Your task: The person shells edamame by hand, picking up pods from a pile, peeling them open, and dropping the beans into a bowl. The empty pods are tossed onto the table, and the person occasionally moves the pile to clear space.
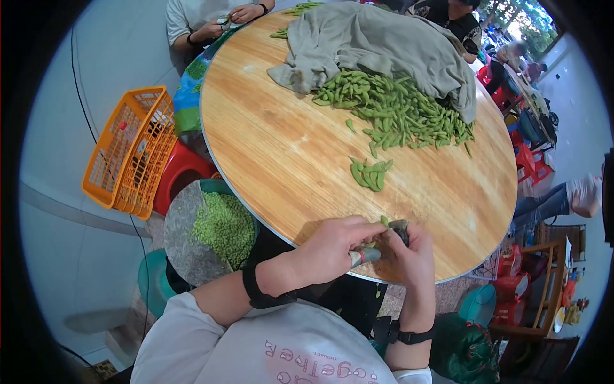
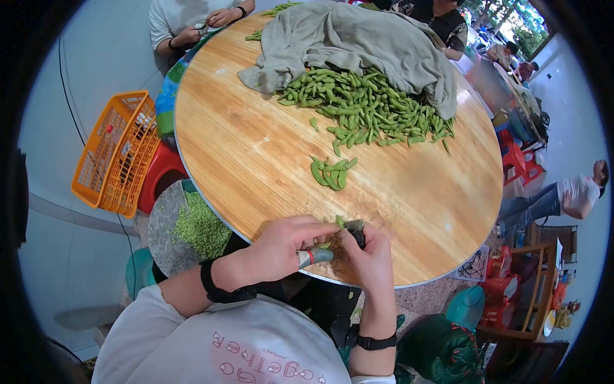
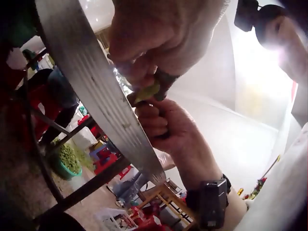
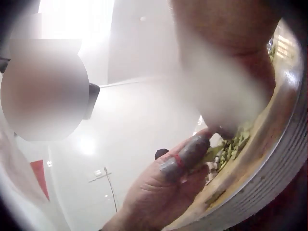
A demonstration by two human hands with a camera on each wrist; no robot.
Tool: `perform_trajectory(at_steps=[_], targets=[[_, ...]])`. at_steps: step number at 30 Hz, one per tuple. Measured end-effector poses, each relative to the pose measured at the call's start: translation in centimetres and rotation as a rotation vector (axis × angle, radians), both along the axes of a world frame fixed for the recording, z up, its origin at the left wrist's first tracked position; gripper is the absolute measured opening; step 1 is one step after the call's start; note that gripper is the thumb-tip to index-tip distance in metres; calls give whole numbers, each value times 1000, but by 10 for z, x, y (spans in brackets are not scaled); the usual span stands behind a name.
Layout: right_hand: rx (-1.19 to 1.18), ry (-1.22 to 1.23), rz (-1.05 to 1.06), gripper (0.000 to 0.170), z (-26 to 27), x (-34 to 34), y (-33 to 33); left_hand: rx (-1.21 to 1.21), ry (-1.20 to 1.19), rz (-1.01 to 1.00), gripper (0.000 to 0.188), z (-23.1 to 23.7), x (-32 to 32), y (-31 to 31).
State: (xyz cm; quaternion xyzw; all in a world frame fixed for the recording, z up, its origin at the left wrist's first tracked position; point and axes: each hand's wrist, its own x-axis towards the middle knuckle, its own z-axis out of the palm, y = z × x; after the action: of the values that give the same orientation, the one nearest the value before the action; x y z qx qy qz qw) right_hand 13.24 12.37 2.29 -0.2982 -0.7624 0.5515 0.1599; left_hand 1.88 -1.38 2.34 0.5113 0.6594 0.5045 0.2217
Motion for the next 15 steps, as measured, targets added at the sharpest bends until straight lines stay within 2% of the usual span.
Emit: perform_trajectory(at_steps=[2,4,6,7,8,9,10,12,15], targets=[[-497,53,-8,12,12,5,-11,52,-53,-3,35,0,2,3],[-490,28,26,12,16,12,-14,84,-26,-11,32,-1,3,2],[-663,77,36,15,20,17,-16,115,-1,-19,29,-4,1,4],[-666,77,35,15,19,18,-17,95,-188,14,25,-6,-1,5],[-571,115,-23,17,19,17,-19,76,-374,48,22,-6,-3,7],[-474,152,-79,19,20,16,-21,49,-737,64,15,1,-2,8],[-476,154,-77,19,21,16,-23,48,-734,66,15,-2,-2,9],[-587,166,72,22,23,18,-27,109,-1020,-15,11,-11,-2,9],[-665,196,178,23,15,20,-28,110,-981,-18,9,-14,-1,10]])
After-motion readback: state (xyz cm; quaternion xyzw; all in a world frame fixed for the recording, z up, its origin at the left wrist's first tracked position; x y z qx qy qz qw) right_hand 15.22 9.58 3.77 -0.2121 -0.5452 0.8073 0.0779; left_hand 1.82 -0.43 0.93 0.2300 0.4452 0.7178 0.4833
